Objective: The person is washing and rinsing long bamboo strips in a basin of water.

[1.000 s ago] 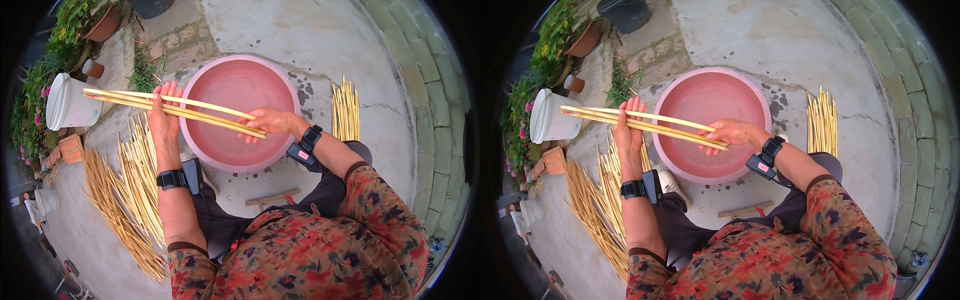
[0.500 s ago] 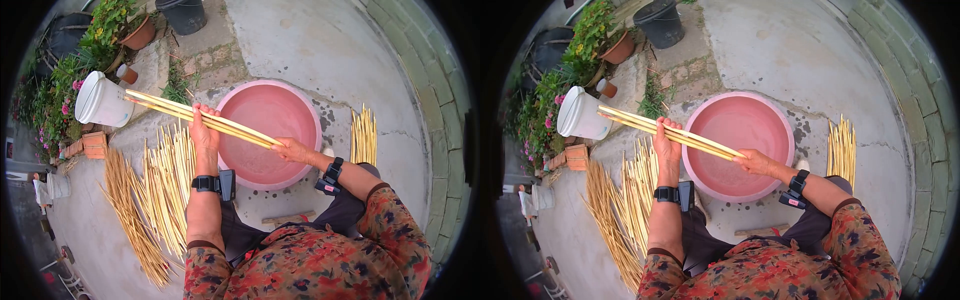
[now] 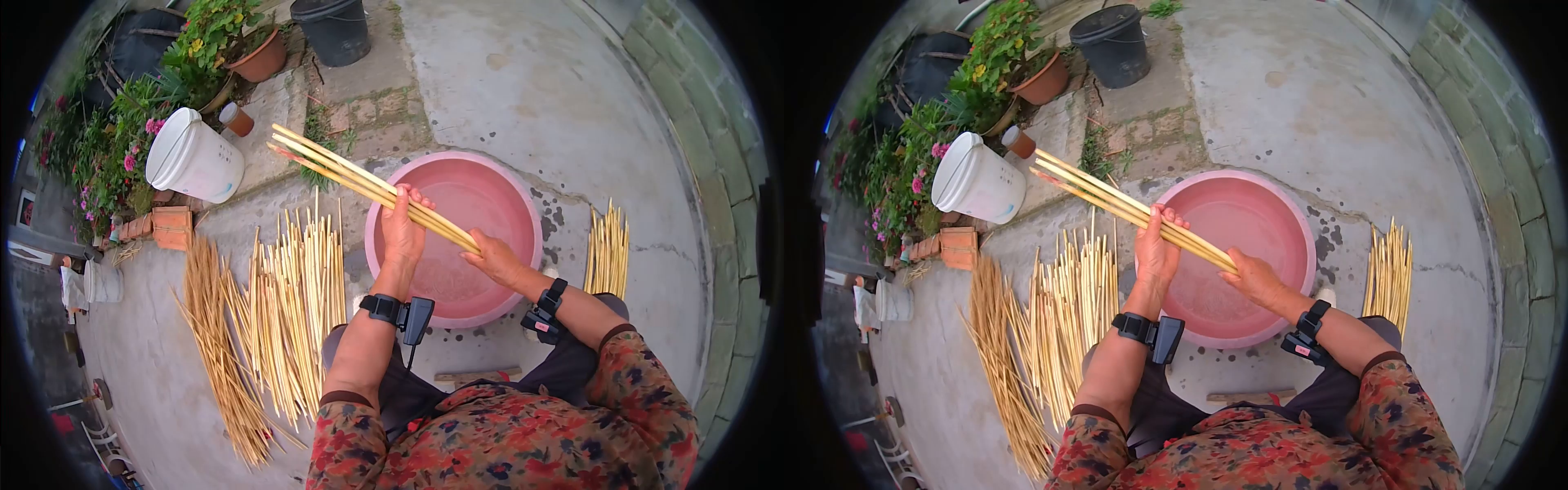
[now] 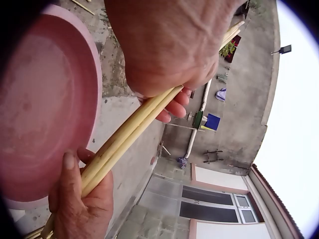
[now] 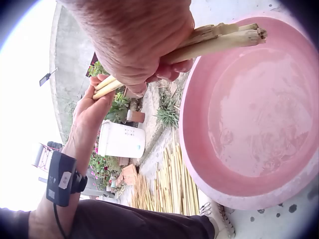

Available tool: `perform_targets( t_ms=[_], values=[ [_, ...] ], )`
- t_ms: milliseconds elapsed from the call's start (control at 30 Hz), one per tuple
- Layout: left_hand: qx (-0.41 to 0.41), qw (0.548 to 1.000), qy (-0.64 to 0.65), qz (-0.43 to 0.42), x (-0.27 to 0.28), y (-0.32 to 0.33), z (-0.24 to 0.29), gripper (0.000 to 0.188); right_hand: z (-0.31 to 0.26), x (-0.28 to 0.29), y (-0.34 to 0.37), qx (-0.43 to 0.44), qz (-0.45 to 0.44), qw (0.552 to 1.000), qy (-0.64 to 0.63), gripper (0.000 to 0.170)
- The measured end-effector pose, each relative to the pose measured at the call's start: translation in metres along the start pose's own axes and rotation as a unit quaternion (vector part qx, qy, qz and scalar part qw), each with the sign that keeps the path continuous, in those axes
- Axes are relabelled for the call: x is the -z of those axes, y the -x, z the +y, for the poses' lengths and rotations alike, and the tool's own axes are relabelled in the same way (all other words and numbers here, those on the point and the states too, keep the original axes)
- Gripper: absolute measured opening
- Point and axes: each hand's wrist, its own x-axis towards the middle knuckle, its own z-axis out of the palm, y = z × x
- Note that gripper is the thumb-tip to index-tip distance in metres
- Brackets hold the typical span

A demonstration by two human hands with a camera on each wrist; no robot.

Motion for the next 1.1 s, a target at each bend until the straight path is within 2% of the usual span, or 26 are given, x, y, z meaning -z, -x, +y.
perform_targets(
  t_ms=[67, 233, 300, 367, 433, 500, 633, 700, 733, 767, 800, 833, 867, 933, 1000, 1033, 1100],
  values=[
    [0.016, 1.0, -0.004, 0.014, 0.005, 0.0, 0.003, 0.014, 0.005, 0.004, 0.0, 0.014, -0.026, 0.999, 0.021, 0.028],
    [-0.104, 0.991, 0.074, 0.038, 0.038, -0.027, 0.053, 0.016, 0.029, 0.033, 0.013, 0.052, -0.082, 0.995, 0.019, 0.024],
    [-0.101, 0.991, 0.073, 0.057, 0.032, -0.022, 0.049, 0.016, 0.027, 0.051, 0.018, 0.042, -0.064, 0.991, 0.11, 0.022],
    [-0.09, 0.991, 0.067, 0.073, 0.034, -0.023, 0.052, 0.017, 0.045, 0.063, 0.023, 0.036, -0.066, 0.986, 0.147, 0.021],
    [-0.137, 0.973, 0.061, 0.173, 0.046, -0.03, 0.064, 0.017, 0.063, 0.081, 0.033, 0.021, -0.068, 0.98, 0.185, 0.02],
    [-0.116, 0.969, 0.055, 0.209, 0.051, -0.031, 0.06, 0.018, 0.072, 0.104, 0.043, 0.033, -0.027, 0.976, 0.216, 0.018],
    [-0.114, 0.97, -0.017, 0.212, 0.051, -0.031, 0.054, 0.02, 0.065, 0.132, 0.049, 0.024, -0.024, 0.971, 0.235, 0.016],
    [-0.166, 0.932, -0.164, 0.278, 0.052, -0.034, 0.052, 0.022, 0.066, 0.136, 0.052, 0.026, -0.018, 0.965, 0.261, 0.015],
    [-0.226, 0.88, -0.276, 0.313, 0.057, -0.041, 0.056, 0.023, 0.072, 0.138, 0.055, 0.022, -0.02, 0.964, 0.266, 0.014],
    [-0.221, 0.882, -0.275, 0.313, 0.062, -0.039, 0.051, 0.023, 0.073, 0.14, 0.058, 0.017, -0.022, 0.963, 0.267, 0.014],
    [-0.294, 0.784, -0.505, 0.21, 0.049, -0.029, 0.054, 0.022, 0.072, 0.142, 0.06, 0.004, -0.033, 0.955, 0.294, 0.015],
    [-0.347, 0.624, -0.694, 0.085, 0.039, -0.024, 0.053, 0.022, 0.068, 0.144, 0.061, -0.01, -0.041, 0.947, 0.319, 0.015],
    [-0.295, 0.67, -0.68, -0.027, 0.038, -0.022, 0.04, 0.023, 0.062, 0.144, 0.059, -0.011, -0.052, 0.943, 0.329, 0.012],
    [-0.157, 0.681, -0.69, -0.189, 0.029, 0.001, 0.0, 0.029, 0.041, 0.139, 0.052, 0.01, -0.058, 0.932, 0.358, 0.011],
    [-0.164, 0.534, -0.764, -0.322, 0.008, 0.031, -0.023, 0.038, 0.031, 0.128, 0.039, 0.066, -0.067, 0.894, 0.438, 0.011],
    [-0.163, 0.534, -0.763, -0.326, 0.007, 0.038, -0.037, 0.038, 0.021, 0.123, 0.034, 0.062, -0.066, 0.895, 0.437, 0.011],
    [-0.064, 0.634, -0.69, -0.345, 0.012, 0.044, -0.059, 0.041, -0.002, 0.115, 0.024, 0.136, -0.066, 0.854, 0.498, 0.008]
  ],
)
